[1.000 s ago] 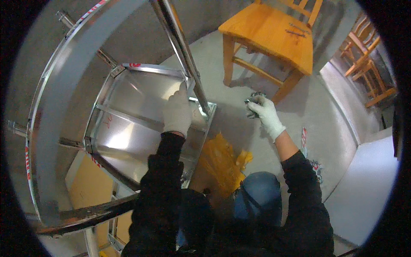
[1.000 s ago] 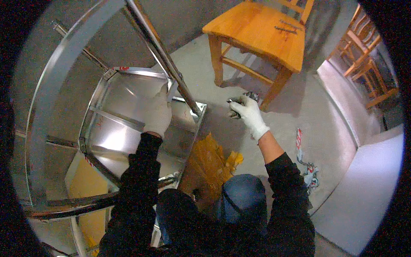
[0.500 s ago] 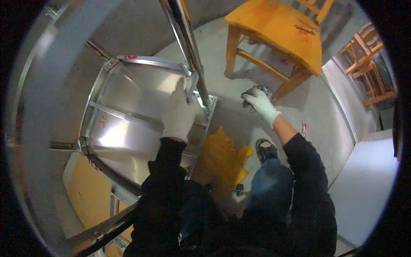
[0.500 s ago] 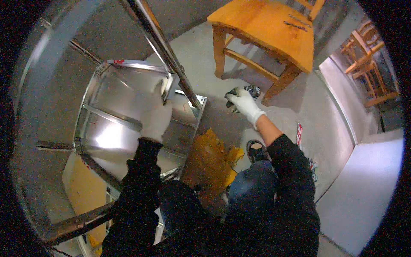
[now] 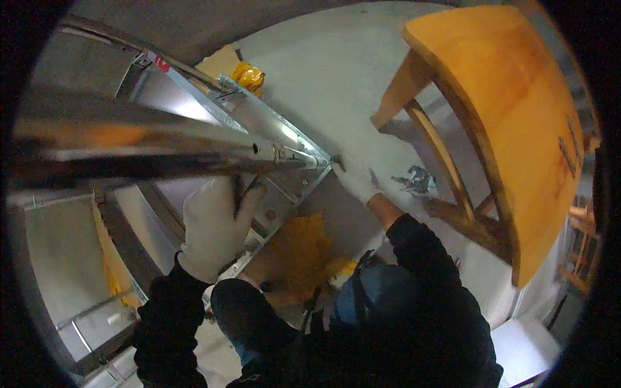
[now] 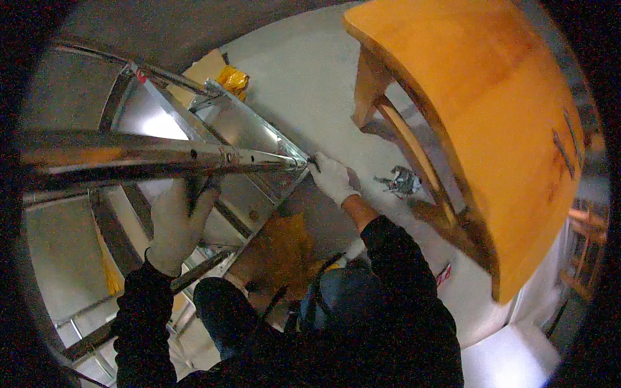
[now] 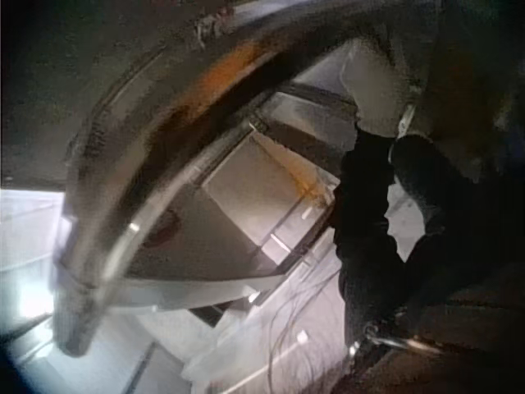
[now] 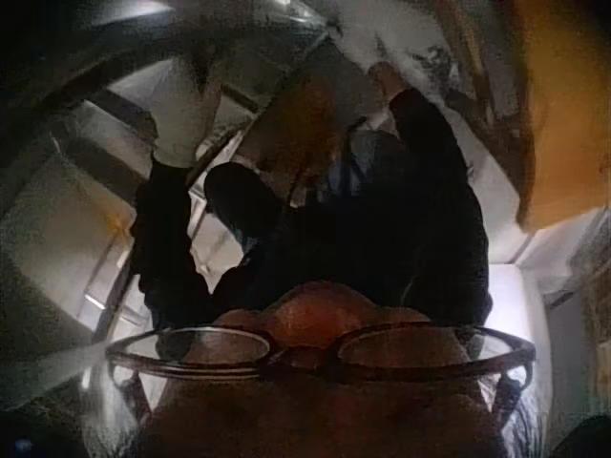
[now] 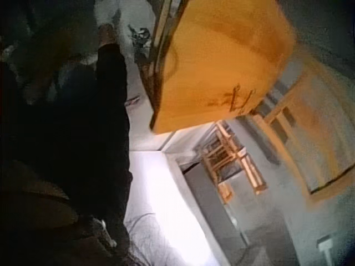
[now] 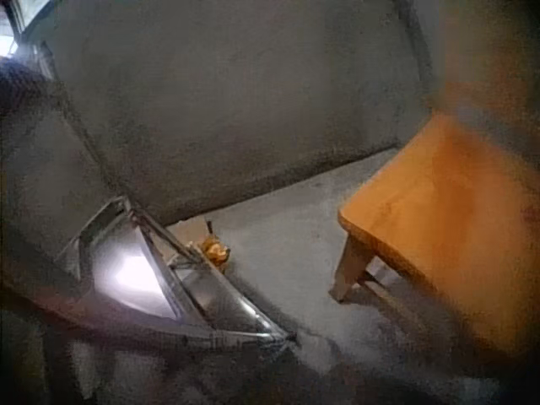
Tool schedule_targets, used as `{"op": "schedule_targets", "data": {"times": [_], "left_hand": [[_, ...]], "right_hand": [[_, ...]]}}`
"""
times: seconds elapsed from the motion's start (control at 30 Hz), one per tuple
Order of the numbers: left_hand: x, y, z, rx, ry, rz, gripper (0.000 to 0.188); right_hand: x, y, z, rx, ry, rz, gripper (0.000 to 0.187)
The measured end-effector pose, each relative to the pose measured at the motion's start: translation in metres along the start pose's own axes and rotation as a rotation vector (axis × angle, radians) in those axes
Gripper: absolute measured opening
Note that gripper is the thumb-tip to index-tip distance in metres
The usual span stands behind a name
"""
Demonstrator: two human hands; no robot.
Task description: The person is assembling a metal frame structure, likely a ladder or shelving unit. They are kneeling on the floor, using a wrench to tighten bolts and nuts at the joints of the frame.
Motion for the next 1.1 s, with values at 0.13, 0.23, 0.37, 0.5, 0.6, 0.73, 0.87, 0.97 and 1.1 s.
{"op": "schedule_targets", "data": {"times": [0.13, 0.23, 0.37, 0.5, 0.6, 0.73, 0.87, 0.97, 1.1], "left_hand": [[0.0, 0.027, -0.011, 0.124, 0.032, -0.006, 0.02], [-0.002, 0.03, -0.011, 0.057, 0.005, 0.042, 0.018], [0.001, 0.029, -0.009, -0.013, -0.022, 0.11, 0.016], [-0.004, 0.027, -0.008, 0.005, 0.005, 0.171, 0.018], [0.001, 0.02, -0.014, 0.107, 0.036, 0.125, 0.022], [0.003, 0.009, -0.013, -0.006, -0.06, 0.171, 0.031], [0.001, 0.01, -0.014, -0.013, -0.011, 0.219, 0.04], [0.004, 0.007, -0.013, 0.022, 0.011, 0.257, 0.048], [0.0, 0.011, -0.012, 0.052, 0.044, 0.238, 0.052]], "right_hand": [[0.011, 0.014, -0.001, -0.136, 0.015, 0.022, 0.035], [0.017, 0.01, -0.002, -0.033, -0.074, -0.021, 0.037], [0.021, 0.009, -0.005, -0.029, -0.027, -0.015, 0.035], [0.032, 0.008, -0.01, 0.029, 0.009, -0.023, 0.035], [0.023, 0.01, -0.005, 0.063, 0.063, -0.102, 0.034], [0.027, 0.015, -0.011, 0.155, -0.073, -0.042, 0.036], [0.023, 0.005, -0.011, 0.068, -0.029, 0.033, 0.033], [0.021, -0.003, -0.011, -0.003, -0.019, 0.224, 0.027], [0.01, -0.015, -0.012, -0.188, -0.031, 0.481, 0.021]]}}
Point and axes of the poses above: each hand's wrist, its own z-axis away from the middle knuckle, its own x-axis out of the palm, y = z × x, the point moved 4 cm from there along -z, towards the middle knuckle, and after that the axes turned 15 degrees about z, right-handed, at the moved point
